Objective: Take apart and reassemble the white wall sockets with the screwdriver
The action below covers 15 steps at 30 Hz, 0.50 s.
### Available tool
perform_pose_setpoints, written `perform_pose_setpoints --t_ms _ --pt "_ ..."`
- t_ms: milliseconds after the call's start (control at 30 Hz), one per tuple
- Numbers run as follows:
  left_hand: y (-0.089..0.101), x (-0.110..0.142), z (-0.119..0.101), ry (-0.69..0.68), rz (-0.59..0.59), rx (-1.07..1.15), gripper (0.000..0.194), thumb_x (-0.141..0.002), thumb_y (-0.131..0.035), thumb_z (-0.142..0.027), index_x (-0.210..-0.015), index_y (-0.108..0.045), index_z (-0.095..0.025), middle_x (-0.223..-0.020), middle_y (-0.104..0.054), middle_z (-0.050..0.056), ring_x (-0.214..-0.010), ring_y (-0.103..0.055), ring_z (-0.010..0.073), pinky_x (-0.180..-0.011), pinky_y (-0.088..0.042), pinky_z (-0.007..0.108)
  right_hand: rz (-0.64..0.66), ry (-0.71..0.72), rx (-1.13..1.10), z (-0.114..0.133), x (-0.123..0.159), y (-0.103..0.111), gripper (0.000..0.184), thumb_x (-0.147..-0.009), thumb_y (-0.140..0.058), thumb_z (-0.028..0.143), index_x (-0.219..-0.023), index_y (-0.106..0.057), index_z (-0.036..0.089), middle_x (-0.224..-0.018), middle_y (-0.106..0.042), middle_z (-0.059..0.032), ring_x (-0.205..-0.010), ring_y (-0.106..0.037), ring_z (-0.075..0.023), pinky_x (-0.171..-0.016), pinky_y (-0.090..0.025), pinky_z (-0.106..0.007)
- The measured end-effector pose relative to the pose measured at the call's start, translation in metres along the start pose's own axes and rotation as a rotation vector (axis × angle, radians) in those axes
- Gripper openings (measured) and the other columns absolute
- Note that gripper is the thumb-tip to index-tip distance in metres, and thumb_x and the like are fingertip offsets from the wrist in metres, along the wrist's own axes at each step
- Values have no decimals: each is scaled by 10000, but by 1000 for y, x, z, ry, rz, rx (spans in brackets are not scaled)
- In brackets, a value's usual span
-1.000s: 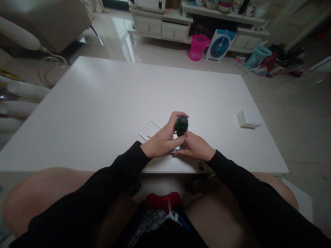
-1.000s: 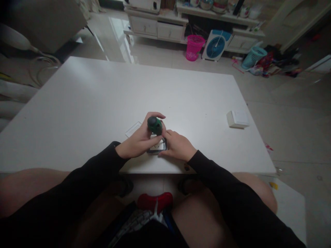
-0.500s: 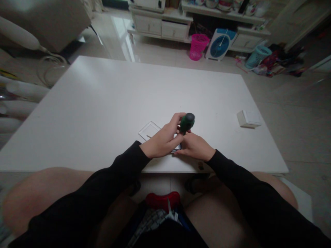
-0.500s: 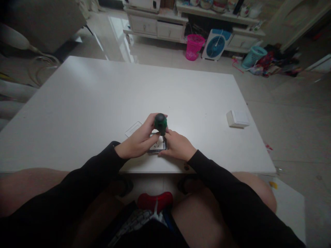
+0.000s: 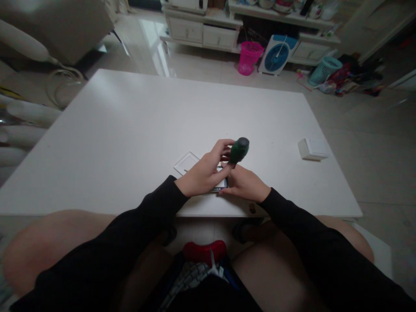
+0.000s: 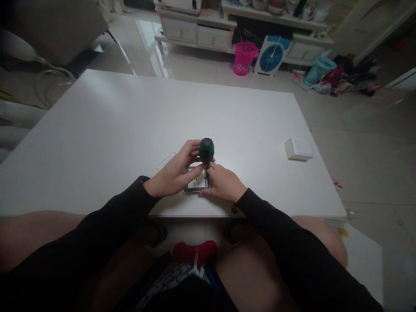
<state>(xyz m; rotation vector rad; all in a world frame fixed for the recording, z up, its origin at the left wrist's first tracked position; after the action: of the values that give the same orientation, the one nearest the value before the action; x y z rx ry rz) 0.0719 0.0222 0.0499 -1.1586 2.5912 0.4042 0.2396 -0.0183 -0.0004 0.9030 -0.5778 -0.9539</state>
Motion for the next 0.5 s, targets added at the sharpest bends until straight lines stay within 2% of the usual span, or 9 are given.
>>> perform_pose_setpoints --t_ms 100,200,267,367,433,500 --pt "0 2 -4 12 34 -83 379 -952 -516 -153 -1316 -418 -193 -1077 -610 86 -995 -635 205 -937 -537 403 18 -14 23 1 0 0 679 -749 -857 477 -1296 -574 191 -1299 -639 -176 -1190 -624 -370 -954 -551 -543" --pt "0 3 -7 21 -1 -170 335 -965 -552 -221 -1278 -440 -187 -1088 -585 83 -900 -602 187 -875 -531 381 35 -35 44 3 0 2 562 -777 -837 455 -1207 -613 172 -1216 -660 -170 -1112 -653 -356 -894 -571 -508" --pt "1 2 -8 18 -36 -206 284 -976 -578 -274 -1226 -473 -189 -1093 -589 84 -861 -591 184 -842 -532 377 44 -41 59 4 0 3 567 -784 -831 457 -1212 -613 156 -1219 -658 -180 -1107 -656 -359 -895 -573 -499" --pt "3 -1 -7 -14 -49 -266 214 -957 -645 -316 -1098 -549 -188 -1062 -612 85 -915 -605 214 -836 -541 383 44 -30 63 4 0 3 607 -781 -833 472 -1254 -601 172 -1256 -650 -172 -1149 -645 -361 -947 -562 -500" --pt "5 -3 -6 -30 -62 -246 256 -907 -721 -319 -1071 -578 -185 -1057 -620 82 -945 -622 220 -826 -558 368 35 -9 54 4 0 3 616 -784 -827 483 -1276 -593 196 -1294 -639 -163 -1188 -631 -360 -979 -552 -506" --pt "6 -3 -3 -12 -77 -158 349 -862 -765 -277 -1136 -569 -185 -1039 -634 64 -917 -649 201 -818 -578 351 31 -4 57 3 0 2 625 -783 -824 494 -1279 -588 195 -1330 -624 -171 -1214 -617 -368 -976 -553 -516"
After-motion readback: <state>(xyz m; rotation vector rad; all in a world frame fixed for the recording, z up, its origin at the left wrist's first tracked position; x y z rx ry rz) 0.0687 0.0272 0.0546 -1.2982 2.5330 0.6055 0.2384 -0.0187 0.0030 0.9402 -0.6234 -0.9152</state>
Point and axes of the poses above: each hand's wrist, its own x-axis away from the middle knuckle, its own y-axis out of the back of the hand, z = x × y, the point moved 2 cm from there along -x, towards the middle knuckle
